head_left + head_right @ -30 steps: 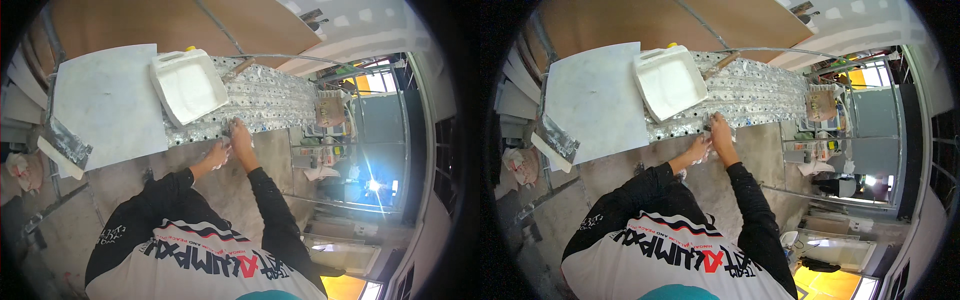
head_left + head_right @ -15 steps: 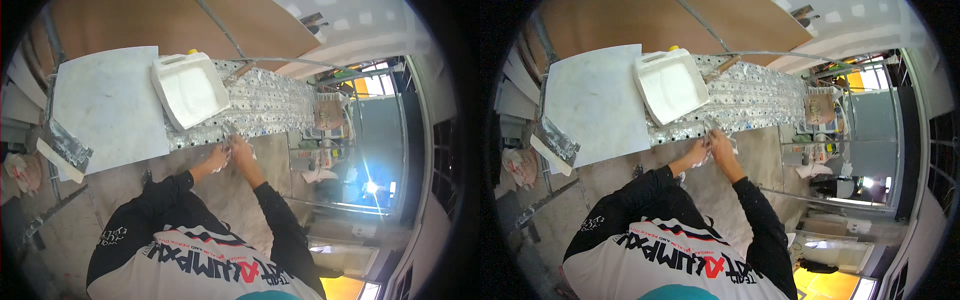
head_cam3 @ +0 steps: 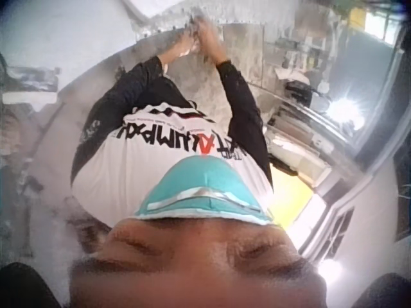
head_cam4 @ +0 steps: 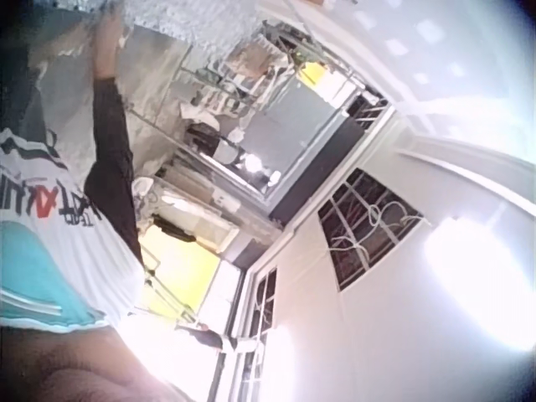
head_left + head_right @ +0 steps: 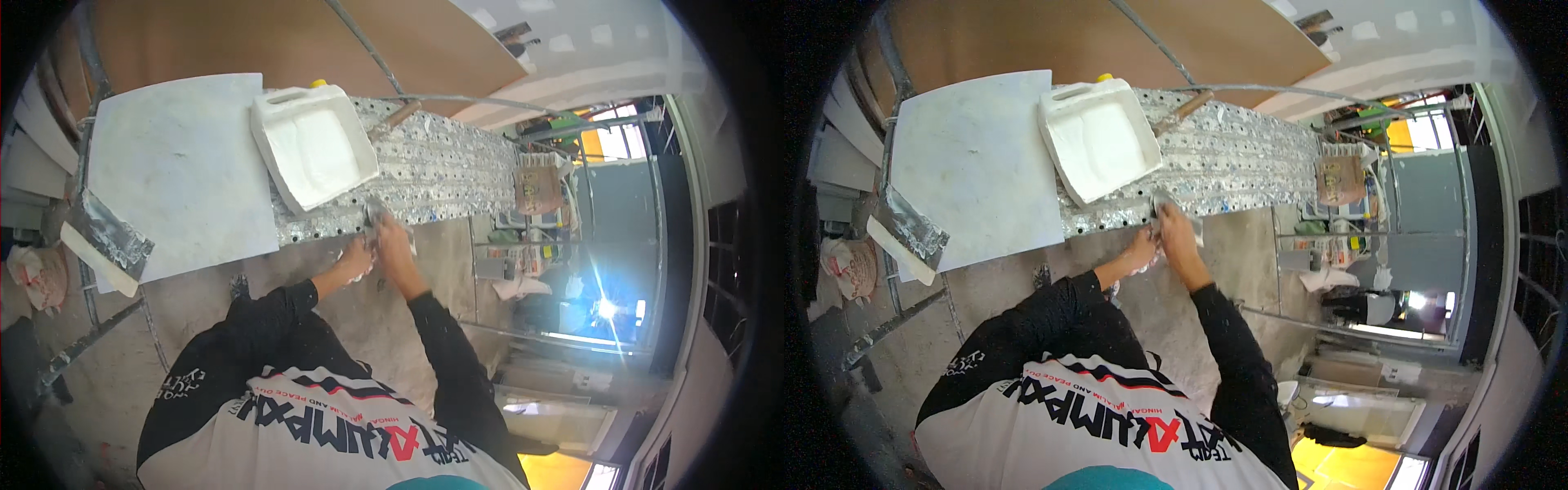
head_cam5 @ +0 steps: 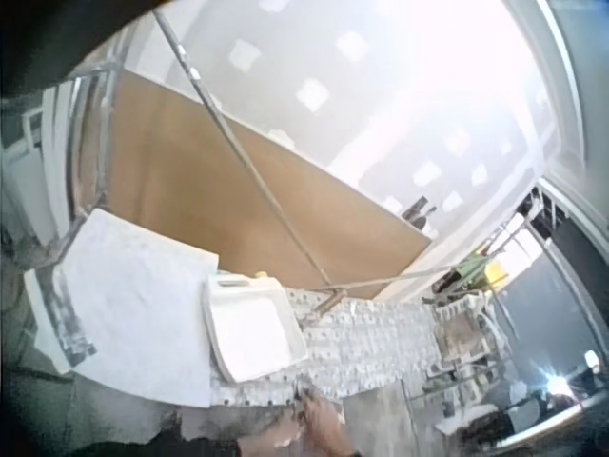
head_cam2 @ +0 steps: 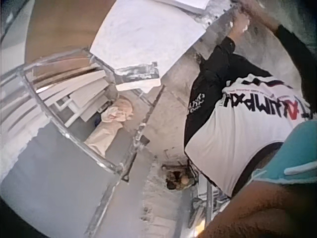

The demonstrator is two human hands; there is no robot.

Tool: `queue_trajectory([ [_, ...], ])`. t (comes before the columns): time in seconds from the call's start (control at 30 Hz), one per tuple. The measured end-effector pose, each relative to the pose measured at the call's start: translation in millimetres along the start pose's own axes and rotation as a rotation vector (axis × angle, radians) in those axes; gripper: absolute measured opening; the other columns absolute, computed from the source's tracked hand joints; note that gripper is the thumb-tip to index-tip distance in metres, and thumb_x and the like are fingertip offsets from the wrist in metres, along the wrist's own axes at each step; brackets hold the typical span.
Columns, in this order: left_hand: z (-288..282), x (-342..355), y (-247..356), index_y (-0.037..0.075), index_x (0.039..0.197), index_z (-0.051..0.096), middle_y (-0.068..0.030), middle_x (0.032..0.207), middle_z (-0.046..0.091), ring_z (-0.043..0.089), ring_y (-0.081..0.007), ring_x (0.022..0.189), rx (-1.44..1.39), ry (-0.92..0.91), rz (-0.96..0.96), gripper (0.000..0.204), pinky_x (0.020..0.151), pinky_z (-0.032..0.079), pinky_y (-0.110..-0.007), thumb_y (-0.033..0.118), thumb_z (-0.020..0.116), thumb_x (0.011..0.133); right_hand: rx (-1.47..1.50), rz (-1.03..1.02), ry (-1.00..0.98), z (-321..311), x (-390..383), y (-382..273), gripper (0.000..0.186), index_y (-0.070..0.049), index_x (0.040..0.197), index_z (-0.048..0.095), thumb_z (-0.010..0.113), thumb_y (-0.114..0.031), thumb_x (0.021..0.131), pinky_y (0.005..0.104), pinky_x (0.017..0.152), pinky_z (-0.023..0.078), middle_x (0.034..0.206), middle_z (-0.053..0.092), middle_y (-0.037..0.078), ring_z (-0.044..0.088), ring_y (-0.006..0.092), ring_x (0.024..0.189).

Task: The person scrapes excess compound from putty knives, scoops fresh plaster from a container onto the tools, and applies and smooths the plaster along a wall joint using a putty knife and fingers.

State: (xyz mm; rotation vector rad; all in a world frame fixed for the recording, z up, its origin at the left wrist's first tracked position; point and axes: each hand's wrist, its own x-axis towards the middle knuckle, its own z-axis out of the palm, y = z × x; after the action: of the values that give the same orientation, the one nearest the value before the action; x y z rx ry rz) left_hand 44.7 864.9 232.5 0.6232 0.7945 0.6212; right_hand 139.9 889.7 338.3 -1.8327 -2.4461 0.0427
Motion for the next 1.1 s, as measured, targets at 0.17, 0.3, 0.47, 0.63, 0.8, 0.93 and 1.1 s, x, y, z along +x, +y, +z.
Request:
queue_trajectory([
  [0.17, -2, -16, 23, 0.002, 0.099, 0.051, -0.0042, 0.066, 0.052, 0.050, -0.0144, 0.047, -0.029, -0.107, -0.092, 0.015, 0.039, 0.039, -0.031, 0.017, 0.049, 0.100, 0.004, 0.053, -0.095, -6, 4, 3, 0.038, 0.003, 0.115, 0.063, 0.059, -0.001, 0.078, 0.0437, 0.087, 0.053, 0.122, 0.060, 0.020, 0.061, 0.0378, 0.110],
  [0.3, -3, -9, 13, 0.004, 0.099, 0.050, -0.0048, 0.069, 0.054, 0.049, -0.0142, 0.046, 0.064, -0.103, -0.046, 0.013, 0.040, 0.038, -0.031, 0.016, 0.044, 0.102, 0.026, -0.106, -0.020, 7, -20, -6, 0.031, 0.006, 0.110, 0.061, 0.056, -0.003, 0.080, 0.0444, 0.081, 0.053, 0.110, 0.059, 0.022, 0.062, 0.0391, 0.092],
  [0.47, -6, -14, 17, 0.004, 0.106, 0.052, -0.0029, 0.069, 0.053, 0.050, -0.0135, 0.048, -0.032, -0.169, -0.066, 0.015, 0.041, 0.039, -0.029, 0.019, 0.051, 0.101, -0.048, 0.019, 0.036, 0, 31, 3, 0.031, 0.007, 0.110, 0.061, 0.054, 0.001, 0.080, 0.0433, 0.081, 0.053, 0.109, 0.058, 0.023, 0.062, 0.0397, 0.092],
  [0.63, -4, -11, 8, 0.004, 0.112, 0.052, -0.0033, 0.072, 0.053, 0.049, -0.0136, 0.050, -0.012, -0.117, -0.097, 0.020, 0.042, 0.039, -0.030, 0.021, 0.051, 0.102, -0.005, 0.058, 0.021, 6, 4, -25, 0.031, 0.008, 0.111, 0.061, 0.052, 0.005, 0.081, 0.0437, 0.083, 0.053, 0.111, 0.058, 0.024, 0.062, 0.0417, 0.097],
  [0.8, -8, -13, 4, 0.005, 0.112, 0.053, -0.0033, 0.071, 0.052, 0.048, -0.0135, 0.049, -0.096, -0.156, -0.098, 0.021, 0.042, 0.039, -0.031, 0.024, 0.051, 0.103, 0.074, 0.136, -0.001, -8, 35, 1, 0.036, 0.003, 0.115, 0.061, 0.052, 0.005, 0.081, 0.0462, 0.085, 0.052, 0.120, 0.058, 0.020, 0.062, 0.0402, 0.103],
  [0.93, -7, -17, 22, 0.004, 0.107, 0.054, -0.0037, 0.070, 0.052, 0.049, -0.0130, 0.048, -0.024, -0.148, -0.114, 0.025, 0.042, 0.039, -0.031, 0.028, 0.051, 0.104, 0.017, 0.057, -0.119, -3, -18, 11, 0.037, 0.003, 0.115, 0.061, 0.056, 0.004, 0.078, 0.0444, 0.087, 0.052, 0.123, 0.057, 0.021, 0.061, 0.0403, 0.104],
  [1.1, -3, -15, 16, 0.002, 0.105, 0.053, -0.0040, 0.071, 0.053, 0.049, -0.0130, 0.048, 0.044, -0.150, -0.058, 0.023, 0.042, 0.039, -0.031, 0.025, 0.050, 0.103, 0.036, -0.029, -0.002, -10, -39, -7, 0.040, 0.000, 0.117, 0.063, 0.058, 0.000, 0.078, 0.0450, 0.088, 0.051, 0.124, 0.058, 0.019, 0.061, 0.0381, 0.107],
])
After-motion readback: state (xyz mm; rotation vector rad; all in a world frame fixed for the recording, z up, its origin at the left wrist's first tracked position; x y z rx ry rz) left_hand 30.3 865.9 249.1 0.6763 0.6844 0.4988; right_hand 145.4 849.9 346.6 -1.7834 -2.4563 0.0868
